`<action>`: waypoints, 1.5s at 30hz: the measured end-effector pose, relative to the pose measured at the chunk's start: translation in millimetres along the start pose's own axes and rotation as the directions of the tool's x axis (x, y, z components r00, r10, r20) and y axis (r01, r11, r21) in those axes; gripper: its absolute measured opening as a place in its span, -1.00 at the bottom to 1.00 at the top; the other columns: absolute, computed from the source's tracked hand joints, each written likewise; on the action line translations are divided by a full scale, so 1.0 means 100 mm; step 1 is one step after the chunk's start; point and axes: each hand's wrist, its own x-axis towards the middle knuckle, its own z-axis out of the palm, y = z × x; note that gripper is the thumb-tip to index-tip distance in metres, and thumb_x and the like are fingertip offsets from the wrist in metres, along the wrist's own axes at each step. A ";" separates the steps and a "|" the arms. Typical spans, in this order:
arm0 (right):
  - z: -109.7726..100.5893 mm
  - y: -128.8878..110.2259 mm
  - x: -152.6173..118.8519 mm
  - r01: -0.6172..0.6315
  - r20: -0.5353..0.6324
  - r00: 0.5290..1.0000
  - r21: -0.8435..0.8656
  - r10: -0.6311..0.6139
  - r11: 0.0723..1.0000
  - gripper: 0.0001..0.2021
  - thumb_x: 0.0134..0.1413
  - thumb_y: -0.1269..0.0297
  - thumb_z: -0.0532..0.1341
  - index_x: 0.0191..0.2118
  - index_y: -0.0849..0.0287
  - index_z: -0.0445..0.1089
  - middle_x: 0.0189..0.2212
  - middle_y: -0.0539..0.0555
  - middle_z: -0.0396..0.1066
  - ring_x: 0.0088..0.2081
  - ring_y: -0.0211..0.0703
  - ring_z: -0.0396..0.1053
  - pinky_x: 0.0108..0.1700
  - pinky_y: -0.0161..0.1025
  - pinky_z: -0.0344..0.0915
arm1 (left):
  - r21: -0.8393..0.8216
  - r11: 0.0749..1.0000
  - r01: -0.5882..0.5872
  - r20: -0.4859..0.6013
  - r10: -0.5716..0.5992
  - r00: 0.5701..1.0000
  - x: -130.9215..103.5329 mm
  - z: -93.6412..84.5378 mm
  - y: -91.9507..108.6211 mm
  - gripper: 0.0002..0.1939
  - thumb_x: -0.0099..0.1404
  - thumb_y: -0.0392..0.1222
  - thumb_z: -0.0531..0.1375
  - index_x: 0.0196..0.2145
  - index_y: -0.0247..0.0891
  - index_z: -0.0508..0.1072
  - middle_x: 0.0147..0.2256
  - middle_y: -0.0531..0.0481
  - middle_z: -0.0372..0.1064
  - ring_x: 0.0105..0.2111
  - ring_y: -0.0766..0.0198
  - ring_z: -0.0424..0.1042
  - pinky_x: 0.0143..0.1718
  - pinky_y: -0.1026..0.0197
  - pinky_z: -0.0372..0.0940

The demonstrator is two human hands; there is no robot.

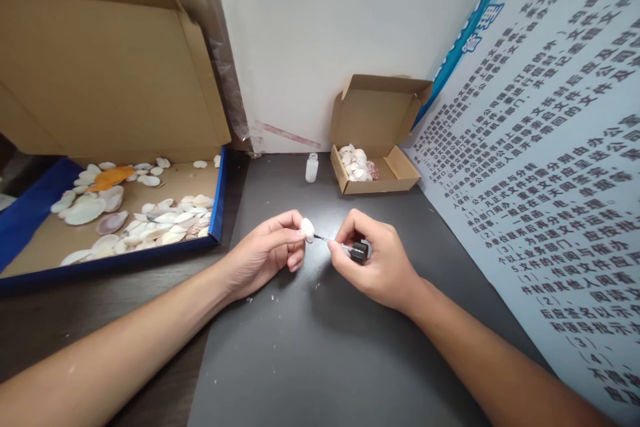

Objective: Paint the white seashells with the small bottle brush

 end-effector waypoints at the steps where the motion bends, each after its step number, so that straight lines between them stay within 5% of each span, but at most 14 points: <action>1: 0.00 0.00 0.00 0.001 0.008 1.000 0.004 -0.001 1.000 -0.85 0.03 0.38 0.20 -0.48 0.13 0.20 -0.59 -0.11 0.21 -0.55 -0.33 0.14 -0.48 -0.33 0.10 | -0.002 1.000 0.002 -0.002 -0.002 1.000 0.00 0.00 0.00 -0.89 0.22 -0.26 0.25 -0.38 -0.28 0.36 -0.58 0.13 0.19 -0.60 0.44 0.21 -0.52 0.35 0.12; 7: -0.01 0.00 0.00 -0.060 -0.056 0.997 0.005 0.060 0.998 -0.80 0.02 0.39 0.21 -0.49 0.11 0.14 -0.61 -0.13 0.15 -0.57 -0.34 0.10 -0.49 -0.33 0.08 | 0.001 1.000 0.007 -0.028 -0.007 1.000 -0.01 0.04 0.01 -0.88 0.16 -0.27 0.24 -0.38 -0.28 0.33 -0.51 0.10 0.24 -0.60 0.45 0.19 -0.52 0.34 0.09; 18: -0.01 0.03 0.01 -0.144 0.009 0.989 0.121 0.144 0.982 -0.83 0.06 0.33 0.20 -0.47 0.12 0.18 -0.59 -0.12 0.18 -0.55 -0.33 0.12 -0.48 -0.33 0.10 | 0.065 0.998 0.013 0.039 -0.015 0.999 -0.01 0.03 -0.02 -0.82 0.21 -0.19 0.28 -0.36 -0.27 0.33 -0.53 0.16 0.09 -0.57 0.46 0.02 -0.50 0.34 0.03; 32: -0.05 0.01 0.03 -0.188 -0.056 0.979 0.112 0.195 0.976 -0.81 0.01 0.35 0.20 -0.50 0.11 0.14 -0.61 -0.13 0.14 -0.55 -0.33 0.08 -0.48 -0.32 0.06 | 0.122 0.993 0.009 0.057 -0.016 0.998 -0.01 0.00 -0.05 -0.81 0.22 -0.13 0.30 -0.31 -0.29 0.43 -0.52 0.12 0.16 -0.53 0.42 0.10 -0.46 0.31 0.10; 45: -0.05 0.00 -0.01 -0.072 0.009 0.997 0.159 0.072 0.985 -0.83 0.02 0.36 0.19 -0.48 0.11 0.15 -0.60 -0.13 0.14 -0.56 -0.33 0.08 -0.50 -0.32 0.07 | 0.071 0.997 0.039 0.086 -0.045 0.995 -0.01 -0.02 -0.03 -0.88 0.19 -0.22 0.27 -0.36 -0.33 0.44 -0.48 0.08 0.23 -0.58 0.45 0.19 -0.52 0.33 0.06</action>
